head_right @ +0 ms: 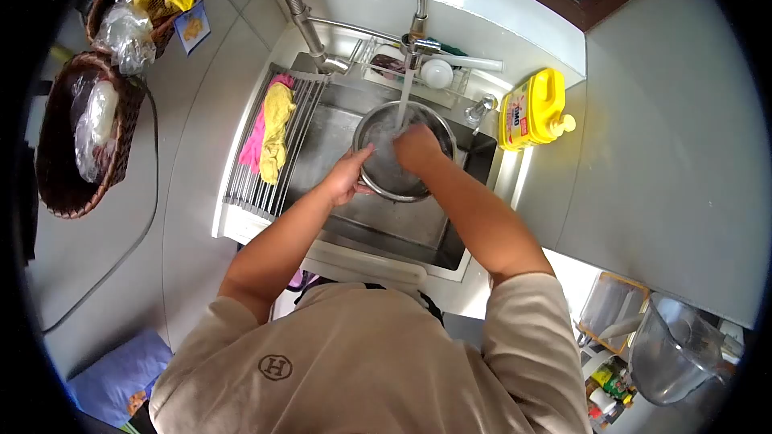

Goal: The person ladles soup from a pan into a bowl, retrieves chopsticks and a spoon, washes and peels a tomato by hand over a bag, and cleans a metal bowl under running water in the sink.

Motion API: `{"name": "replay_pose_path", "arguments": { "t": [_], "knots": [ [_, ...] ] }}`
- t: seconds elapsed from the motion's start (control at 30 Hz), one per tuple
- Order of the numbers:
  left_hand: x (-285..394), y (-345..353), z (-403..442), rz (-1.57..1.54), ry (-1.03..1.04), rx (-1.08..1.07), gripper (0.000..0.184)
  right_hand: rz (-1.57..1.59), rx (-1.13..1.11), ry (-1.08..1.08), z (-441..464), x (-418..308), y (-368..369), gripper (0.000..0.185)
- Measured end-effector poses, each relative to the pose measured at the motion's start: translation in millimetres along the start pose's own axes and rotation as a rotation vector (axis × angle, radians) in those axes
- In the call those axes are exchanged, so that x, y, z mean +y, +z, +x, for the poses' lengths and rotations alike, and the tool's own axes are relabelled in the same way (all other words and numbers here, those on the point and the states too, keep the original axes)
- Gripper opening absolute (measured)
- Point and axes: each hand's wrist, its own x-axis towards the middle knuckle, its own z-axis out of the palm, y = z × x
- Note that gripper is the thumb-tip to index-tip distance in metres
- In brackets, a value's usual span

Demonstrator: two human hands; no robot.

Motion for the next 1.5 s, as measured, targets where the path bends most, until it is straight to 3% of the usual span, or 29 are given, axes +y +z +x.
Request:
{"name": "replay_pose_path", "arguments": {
  "t": [0.1, 0.13, 0.2, 0.27, 0.37, 0.4, 0.5, 0.53, 0.6, 0.67, 0.77, 0.8, 0.9, 0.93, 1.03, 1.07, 1.17, 1.2, 1.3, 1.4, 1.47, 1.5],
  "knots": [
    [1.5, 4.6, -1.5, -0.124, -0.026, 0.014, 0.048, -0.034, 0.387, -0.438, 14.8, 7.6, -7.5, 0.012],
    [0.5, 0.5, 0.6, -0.137, -0.022, 0.009, 0.047, -0.094, 0.436, -0.492, 16.9, 8.0, -9.0, 0.012],
    [1.7, -10.4, 3.7, -0.163, -0.010, 0.003, 0.043, 0.005, 0.374, -0.218, 14.1, 4.4, -8.9, 0.013],
    [4.0, -11.5, 1.7, -0.185, 0.135, 0.130, 0.037, 0.045, 0.241, 0.105, 14.5, -0.9, -1.2, 0.016],
    [11.1, 4.7, -3.4, -0.242, 0.289, 0.238, 0.028, 0.373, -0.013, 0.224, 15.0, -30.1, 6.1, 0.019],
    [1.5, 2.9, 6.0, -0.237, 0.318, 0.225, 0.028, 0.590, 0.071, 0.191, 11.9, -39.3, 3.6, 0.024],
    [-22.2, -7.1, 28.8, -0.260, 0.273, 0.154, 0.040, 1.618, 0.514, 0.425, 40.4, -57.5, 30.6, 0.026],
    [-13.4, 5.3, 18.0, -0.300, 0.248, 0.182, 0.043, 1.720, 0.650, 0.452, 44.0, -61.0, 28.9, 0.026],
    [-7.0, 6.7, 11.0, -0.308, 0.236, 0.223, 0.050, 1.896, 0.197, 0.261, 42.1, -50.6, 29.7, 0.025],
    [0.4, -5.6, 11.6, -0.248, 0.265, 0.237, 0.056, 1.401, -0.107, 0.076, 17.4, -24.8, 5.0, 0.024],
    [3.4, -9.8, 0.6, -0.105, 0.115, 0.157, 0.044, 0.392, -0.269, -0.101, 13.6, -0.2, 10.6, 0.016],
    [-1.4, -12.3, 5.4, -0.058, 0.100, 0.140, 0.042, 0.241, -0.115, 0.044, 5.3, -3.1, 8.6, 0.014],
    [-14.3, -14.2, 14.9, -0.264, -0.086, 0.010, 0.043, 0.039, 0.220, -0.299, 12.5, 22.9, 21.3, 0.011],
    [-17.1, -15.5, 18.4, -0.229, -0.087, 0.014, 0.044, -0.080, 0.469, -0.395, 10.4, 25.0, 19.7, 0.011],
    [-16.9, -24.0, 22.6, -0.094, -0.011, 0.134, 0.034, -0.178, 0.336, -0.216, 11.0, 16.2, 19.2, 0.012],
    [-17.6, -27.4, 25.2, -0.077, 0.081, 0.181, 0.029, -0.046, 0.369, -0.092, 10.4, 15.7, 19.2, 0.018],
    [1.9, -11.1, 11.2, -0.094, 0.276, 0.211, 0.026, 0.314, 0.126, 0.257, 22.3, -10.1, 48.3, 0.020],
    [-0.5, -5.1, 14.7, -0.087, 0.319, 0.253, 0.026, 0.508, 0.060, 0.244, 17.6, -19.9, 52.1, 0.024],
    [-19.8, -4.2, 30.6, -0.178, 0.349, 0.327, 0.045, 1.032, 0.324, 0.300, 21.1, -52.2, 29.2, 0.032],
    [-15.7, -14.0, 25.3, -0.262, 0.259, 0.300, 0.046, 0.964, -0.001, -0.136, 34.1, -51.1, 32.0, 0.044],
    [-1.3, -24.4, 21.6, -0.326, 0.297, 0.349, 0.050, 0.684, 0.240, -0.186, 9.3, -43.2, 36.1, 0.040],
    [11.3, -32.1, 17.2, -0.364, 0.262, 0.247, 0.051, 0.615, 0.258, -0.164, -4.2, -35.9, 28.2, 0.036]
  ]
}}
